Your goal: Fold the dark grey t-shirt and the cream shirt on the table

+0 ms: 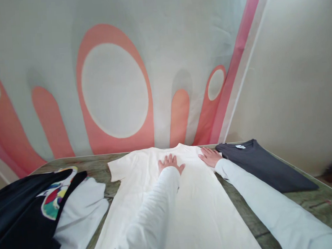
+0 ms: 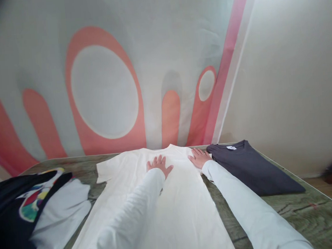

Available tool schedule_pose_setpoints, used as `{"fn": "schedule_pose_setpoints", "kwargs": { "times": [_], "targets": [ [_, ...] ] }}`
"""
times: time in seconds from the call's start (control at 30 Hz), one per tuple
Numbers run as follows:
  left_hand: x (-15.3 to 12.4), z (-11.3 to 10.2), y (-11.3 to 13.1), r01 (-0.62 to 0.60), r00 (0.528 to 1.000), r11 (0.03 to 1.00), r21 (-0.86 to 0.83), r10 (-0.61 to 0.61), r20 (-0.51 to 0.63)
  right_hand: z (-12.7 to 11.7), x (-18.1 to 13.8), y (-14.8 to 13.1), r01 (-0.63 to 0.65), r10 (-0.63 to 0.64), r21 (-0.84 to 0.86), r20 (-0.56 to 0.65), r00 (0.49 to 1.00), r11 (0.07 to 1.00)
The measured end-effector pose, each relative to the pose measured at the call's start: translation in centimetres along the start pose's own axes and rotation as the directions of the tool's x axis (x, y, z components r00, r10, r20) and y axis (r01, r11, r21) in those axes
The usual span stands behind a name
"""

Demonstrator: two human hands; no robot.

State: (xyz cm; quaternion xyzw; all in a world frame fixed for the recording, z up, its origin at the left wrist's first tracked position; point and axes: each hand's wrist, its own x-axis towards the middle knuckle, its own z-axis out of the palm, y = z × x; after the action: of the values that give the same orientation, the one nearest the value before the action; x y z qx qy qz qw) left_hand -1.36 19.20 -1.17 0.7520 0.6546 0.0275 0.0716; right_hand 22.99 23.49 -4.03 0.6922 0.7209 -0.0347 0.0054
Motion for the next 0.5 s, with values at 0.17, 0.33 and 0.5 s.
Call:
{"fn": "schedule_pose_setpoints", "kwargs": {
  "times": [0.17, 0.33, 0.5],
  "targets": [
    [1.3, -1.0, -5.9, 0.226, 0.969, 0.973, -0.05, -0.23, -0.087, 0.3, 0.0, 0.0, 0.006, -0.006, -0.007, -0.019, 1.0, 1.0],
    [1.2, -1.8, -9.3, 0.377, 0.913, 0.924, -0.06, -0.381, -0.145, 0.7, 0.1, 0.2, 0.001, -0.002, -0.031, -0.027, 1.0, 1.0],
    [1.9, -1.3, -9.3, 0.343, 0.904, 0.938, -0.046, -0.343, -0.254, 0.0, -0.3, -0.1, -0.01, 0.009, -0.035, -0.054, 0.999, 0.999]
  ]
}}
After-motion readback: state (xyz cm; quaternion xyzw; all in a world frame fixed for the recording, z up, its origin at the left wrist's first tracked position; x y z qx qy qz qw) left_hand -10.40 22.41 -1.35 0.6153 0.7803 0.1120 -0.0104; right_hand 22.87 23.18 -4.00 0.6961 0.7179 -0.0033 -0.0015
